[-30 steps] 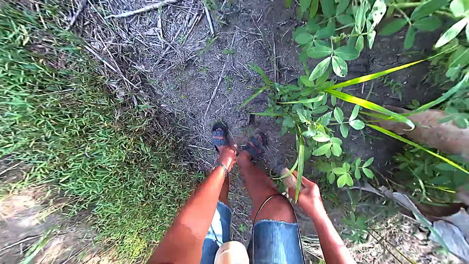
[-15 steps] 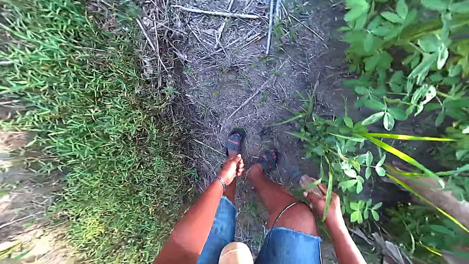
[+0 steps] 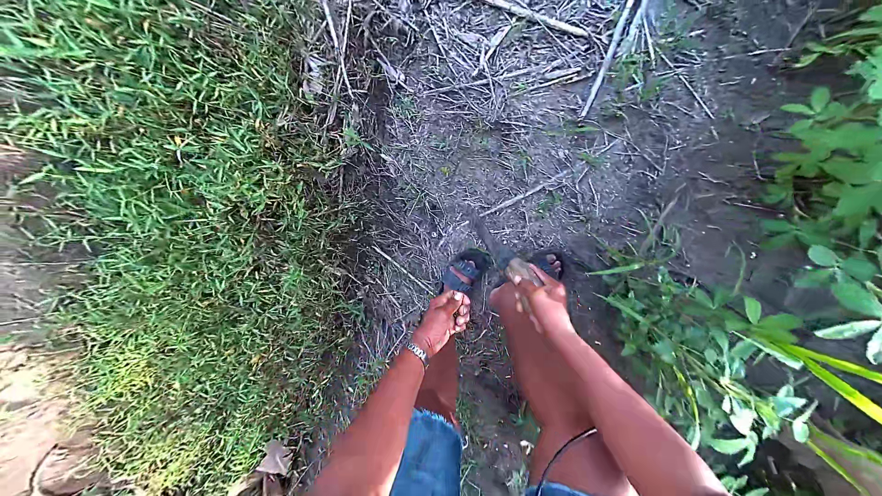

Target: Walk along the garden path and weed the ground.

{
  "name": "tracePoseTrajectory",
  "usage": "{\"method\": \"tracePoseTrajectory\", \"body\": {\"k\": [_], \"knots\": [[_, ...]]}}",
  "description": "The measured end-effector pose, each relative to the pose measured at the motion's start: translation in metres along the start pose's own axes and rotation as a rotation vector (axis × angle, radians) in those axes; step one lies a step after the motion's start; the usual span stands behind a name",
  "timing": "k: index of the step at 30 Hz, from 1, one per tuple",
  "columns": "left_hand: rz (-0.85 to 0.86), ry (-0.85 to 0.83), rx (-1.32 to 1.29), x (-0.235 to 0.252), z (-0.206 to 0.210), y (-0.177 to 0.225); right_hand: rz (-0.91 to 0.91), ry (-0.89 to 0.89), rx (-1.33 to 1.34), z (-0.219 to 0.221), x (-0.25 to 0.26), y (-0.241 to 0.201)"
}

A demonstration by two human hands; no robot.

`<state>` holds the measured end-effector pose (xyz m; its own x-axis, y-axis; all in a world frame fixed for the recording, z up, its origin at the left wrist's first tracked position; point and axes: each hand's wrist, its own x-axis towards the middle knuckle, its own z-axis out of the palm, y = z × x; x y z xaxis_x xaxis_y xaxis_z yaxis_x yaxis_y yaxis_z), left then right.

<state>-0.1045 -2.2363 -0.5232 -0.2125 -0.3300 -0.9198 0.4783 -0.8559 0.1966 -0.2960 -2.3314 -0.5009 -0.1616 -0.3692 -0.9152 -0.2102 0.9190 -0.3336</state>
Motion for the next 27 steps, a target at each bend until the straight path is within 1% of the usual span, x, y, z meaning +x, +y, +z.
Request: {"method": "tracePoseTrajectory", "body": {"k": [1, 3, 4, 5, 6, 8, 11, 13, 15, 17, 19, 20, 22, 24, 26, 27], "knots": [[0.008, 0.001, -0.009, 0.005, -0.002, 0.001, 0.094, 0.028, 0.014, 0.022, 0.030, -0.006], [0.026, 0.014, -0.022, 0.017, -0.006, 0.002, 0.189, 0.059, -0.027, 0.060, 0.078, -0.018], [0.021, 0.037, -0.023, 0.023, -0.009, 0.008, 0.189, 0.046, -0.047, 0.077, 0.088, -0.027], [0.000, 0.069, -0.021, 0.023, -0.010, 0.008, 0.171, 0.026, -0.064, 0.088, 0.089, -0.030], [-0.027, 0.094, -0.034, 0.022, -0.010, 0.002, 0.159, 0.021, -0.087, 0.088, 0.084, -0.024], [-0.026, 0.124, -0.032, 0.034, -0.011, 0.007, 0.143, -0.011, -0.112, 0.069, 0.091, -0.023], [-0.018, 0.190, -0.009, 0.046, -0.009, 0.016, 0.172, -0.106, -0.210, 0.005, 0.122, 0.002], [-0.019, 0.223, 0.048, 0.057, -0.008, 0.025, 0.200, -0.149, -0.220, -0.026, 0.146, 0.015], [-0.017, 0.257, 0.110, 0.067, -0.006, 0.035, 0.201, -0.149, -0.212, -0.036, 0.157, 0.024], [0.002, 0.275, 0.156, 0.076, -0.005, 0.039, 0.119, -0.124, -0.258, -0.033, 0.151, 0.034], [0.033, 0.293, 0.187, 0.087, -0.002, 0.045, -0.019, -0.096, -0.315, -0.012, 0.127, 0.035], [0.047, 0.296, 0.204, 0.092, 0.000, 0.049, -0.080, -0.090, -0.330, 0.009, 0.107, 0.033], [0.068, 0.335, 0.226, 0.104, 0.007, 0.060, -0.123, -0.107, -0.409, 0.064, 0.077, 0.032], [0.108, 0.373, 0.371, 0.112, 0.008, 0.073, -0.085, -0.159, -0.547, 0.119, 0.060, 0.024], [0.120, 0.395, 0.652, 0.119, -0.001, 0.086, -0.023, -0.186, -0.566, 0.162, 0.049, 0.021], [0.096, 0.390, 0.767, 0.121, -0.006, 0.093, 0.009, -0.207, -0.569, 0.176, 0.045, 0.019]]}}
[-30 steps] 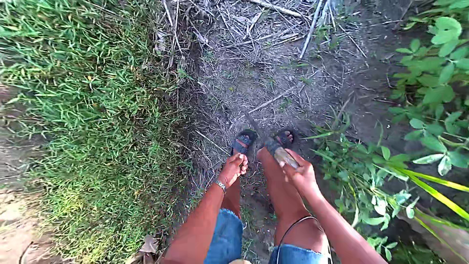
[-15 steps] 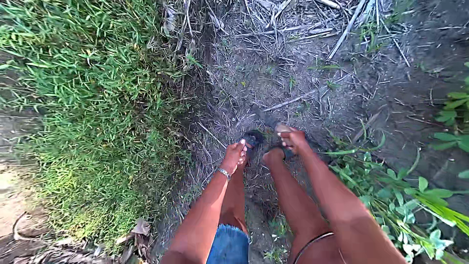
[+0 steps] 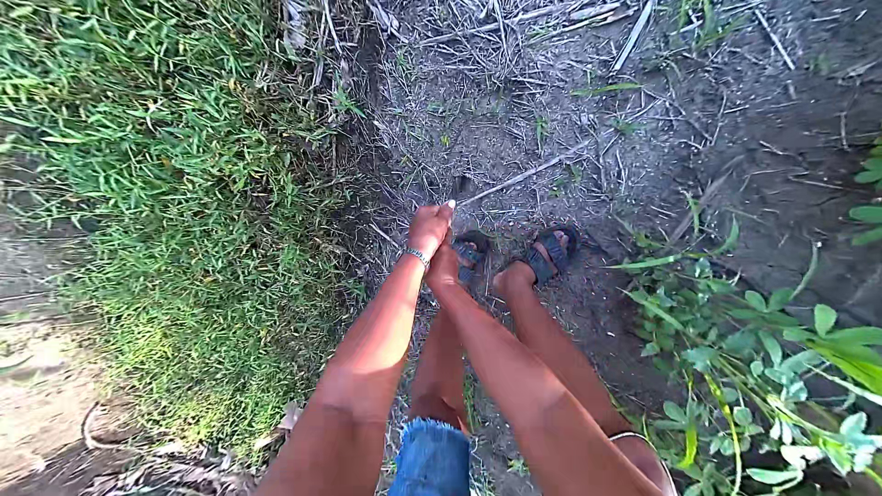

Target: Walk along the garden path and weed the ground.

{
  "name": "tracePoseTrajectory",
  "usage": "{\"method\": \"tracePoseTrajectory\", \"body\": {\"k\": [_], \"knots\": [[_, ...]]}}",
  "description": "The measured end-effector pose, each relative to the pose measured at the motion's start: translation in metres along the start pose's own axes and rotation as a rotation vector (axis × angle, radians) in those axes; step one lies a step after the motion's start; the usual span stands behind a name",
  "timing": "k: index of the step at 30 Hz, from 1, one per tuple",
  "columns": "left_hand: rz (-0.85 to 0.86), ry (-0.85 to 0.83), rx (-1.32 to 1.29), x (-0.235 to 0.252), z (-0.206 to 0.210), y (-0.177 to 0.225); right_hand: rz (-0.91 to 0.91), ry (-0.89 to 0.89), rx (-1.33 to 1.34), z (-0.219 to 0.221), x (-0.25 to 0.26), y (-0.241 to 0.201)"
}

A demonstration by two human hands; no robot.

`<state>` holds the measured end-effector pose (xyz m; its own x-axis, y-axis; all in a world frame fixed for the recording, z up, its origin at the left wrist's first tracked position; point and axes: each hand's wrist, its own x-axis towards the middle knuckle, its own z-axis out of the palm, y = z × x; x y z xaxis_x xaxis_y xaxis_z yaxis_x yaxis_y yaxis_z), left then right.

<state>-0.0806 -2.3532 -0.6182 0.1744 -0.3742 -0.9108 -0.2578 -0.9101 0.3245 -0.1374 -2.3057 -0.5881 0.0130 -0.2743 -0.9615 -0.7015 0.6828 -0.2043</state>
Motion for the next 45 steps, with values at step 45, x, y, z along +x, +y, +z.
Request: {"method": "tracePoseTrajectory", "body": {"k": [45], "knots": [[-0.307, -0.161, -1.001, -0.164, -0.027, 0.010, -0.082, 0.227, -0.016, -0.249, -0.117, 0.065]]}}
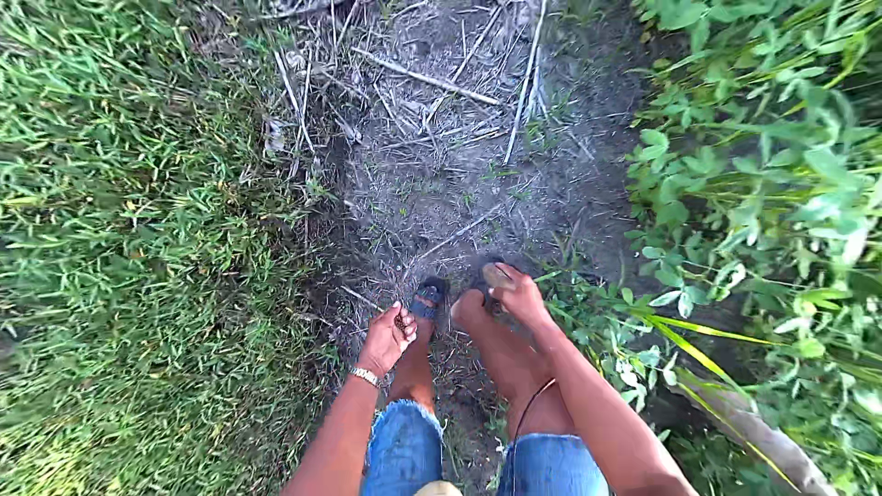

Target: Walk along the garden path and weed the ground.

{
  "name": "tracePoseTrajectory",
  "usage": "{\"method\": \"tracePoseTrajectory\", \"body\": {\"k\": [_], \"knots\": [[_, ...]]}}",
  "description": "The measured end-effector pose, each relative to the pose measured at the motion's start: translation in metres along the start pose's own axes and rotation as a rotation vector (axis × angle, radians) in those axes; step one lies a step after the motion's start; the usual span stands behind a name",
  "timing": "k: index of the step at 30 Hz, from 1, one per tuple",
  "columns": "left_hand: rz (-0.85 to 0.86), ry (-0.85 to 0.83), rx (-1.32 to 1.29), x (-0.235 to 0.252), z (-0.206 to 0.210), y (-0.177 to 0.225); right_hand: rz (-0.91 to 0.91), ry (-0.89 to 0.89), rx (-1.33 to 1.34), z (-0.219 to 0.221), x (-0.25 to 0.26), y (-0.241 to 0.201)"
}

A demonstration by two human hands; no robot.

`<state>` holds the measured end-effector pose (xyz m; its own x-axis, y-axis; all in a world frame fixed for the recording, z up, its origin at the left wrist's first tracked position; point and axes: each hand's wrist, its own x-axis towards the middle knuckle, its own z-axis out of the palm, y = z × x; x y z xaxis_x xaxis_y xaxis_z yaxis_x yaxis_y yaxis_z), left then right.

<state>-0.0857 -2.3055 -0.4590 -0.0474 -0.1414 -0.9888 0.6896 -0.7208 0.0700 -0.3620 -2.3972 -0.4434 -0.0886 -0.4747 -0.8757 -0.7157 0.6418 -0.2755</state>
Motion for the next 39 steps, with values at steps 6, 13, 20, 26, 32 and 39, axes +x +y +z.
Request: {"method": "tracePoseTrajectory", "body": {"k": [6, 13, 20, 26, 32, 39], "knots": [[0.047, -0.176, 0.167, -0.009, 0.083, 0.008, -0.162, 0.399, 0.343, -0.130, -0.085, 0.039], [0.114, -0.453, 0.476, 0.011, 0.191, 0.007, 0.251, 0.394, 0.645, -0.158, 0.085, 0.029], [-0.091, -0.408, 0.581, 0.017, 0.276, -0.009, 0.292, 0.274, 0.677, -0.176, 0.109, 0.110], [-0.098, -0.333, 0.721, 0.025, 0.323, 0.017, 0.328, 0.044, 0.648, -0.243, 0.131, 0.158], [-0.058, -0.220, 0.888, 0.053, 0.363, 0.040, 0.204, -0.087, 0.347, -0.275, 0.146, 0.165], [0.017, -0.160, 1.090, 0.116, 0.420, 0.035, 0.195, -0.094, -0.084, -0.198, 0.094, 0.025]]}}
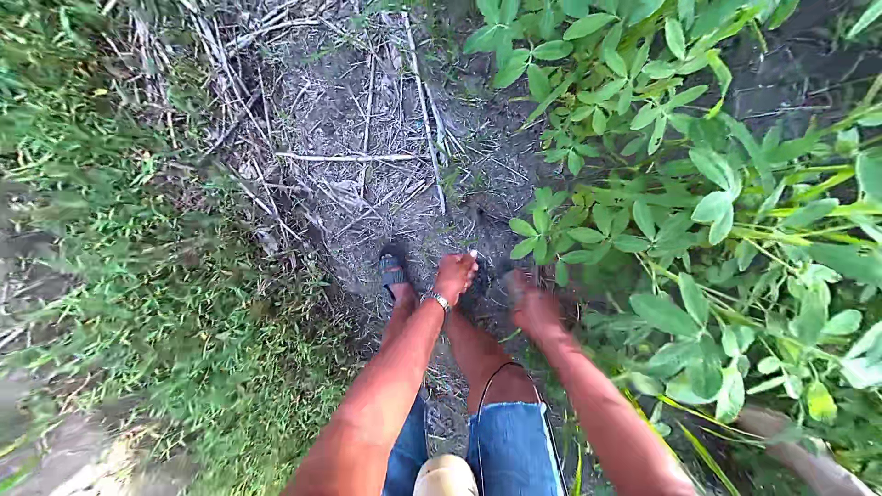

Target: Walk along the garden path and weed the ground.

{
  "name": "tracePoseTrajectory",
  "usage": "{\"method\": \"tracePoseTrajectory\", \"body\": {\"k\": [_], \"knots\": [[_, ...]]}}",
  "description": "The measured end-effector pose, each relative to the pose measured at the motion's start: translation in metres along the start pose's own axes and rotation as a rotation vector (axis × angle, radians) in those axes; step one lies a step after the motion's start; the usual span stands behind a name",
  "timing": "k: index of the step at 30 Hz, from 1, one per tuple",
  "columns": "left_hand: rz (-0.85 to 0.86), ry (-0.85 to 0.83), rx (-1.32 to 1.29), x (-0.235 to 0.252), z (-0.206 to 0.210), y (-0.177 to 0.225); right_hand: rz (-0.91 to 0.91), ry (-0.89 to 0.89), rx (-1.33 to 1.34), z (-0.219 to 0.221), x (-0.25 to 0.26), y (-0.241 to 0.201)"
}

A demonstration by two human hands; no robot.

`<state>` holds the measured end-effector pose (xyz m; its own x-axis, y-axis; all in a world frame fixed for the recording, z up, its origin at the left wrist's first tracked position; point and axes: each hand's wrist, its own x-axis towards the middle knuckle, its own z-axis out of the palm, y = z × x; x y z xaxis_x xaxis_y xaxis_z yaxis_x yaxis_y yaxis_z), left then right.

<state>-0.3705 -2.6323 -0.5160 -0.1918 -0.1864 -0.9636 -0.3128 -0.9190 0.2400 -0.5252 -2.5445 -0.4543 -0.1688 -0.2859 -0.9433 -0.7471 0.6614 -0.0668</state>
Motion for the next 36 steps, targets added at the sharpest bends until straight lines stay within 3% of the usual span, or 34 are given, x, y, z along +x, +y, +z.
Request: {"method": "tracePoseTrajectory", "body": {"k": [3, 6, 13, 19, 25, 30, 34, 36], "knots": [[0.043, -0.012, 0.209, 0.025, 0.006, 0.016, 0.037, -0.017, 0.085, 0.039, -0.008, -0.081], [0.080, -0.047, 0.392, 0.039, 0.008, 0.022, 0.095, 0.035, 0.237, 0.079, -0.004, -0.120], [0.029, -0.052, 0.573, 0.076, 0.020, 0.024, 0.108, 0.137, 0.243, 0.101, 0.000, -0.123], [0.082, -0.094, 0.650, 0.065, 0.024, 0.021, 0.131, 0.148, 0.242, 0.101, -0.001, -0.121], [0.168, -0.080, 0.312, 0.007, -0.022, 0.019, 0.115, 0.181, 0.305, 0.065, -0.045, -0.079], [0.036, 0.019, 0.034, 0.000, -0.080, -0.016, -0.065, 0.424, 0.689, 0.065, -0.104, -0.015], [-0.074, 0.014, -0.107, -0.008, -0.108, -0.046, 0.095, 0.439, 0.975, 0.062, -0.054, -0.007], [-0.125, -0.009, -0.240, -0.010, -0.115, -0.058, 0.115, 0.421, 0.832, 0.058, -0.022, -0.013]]}}
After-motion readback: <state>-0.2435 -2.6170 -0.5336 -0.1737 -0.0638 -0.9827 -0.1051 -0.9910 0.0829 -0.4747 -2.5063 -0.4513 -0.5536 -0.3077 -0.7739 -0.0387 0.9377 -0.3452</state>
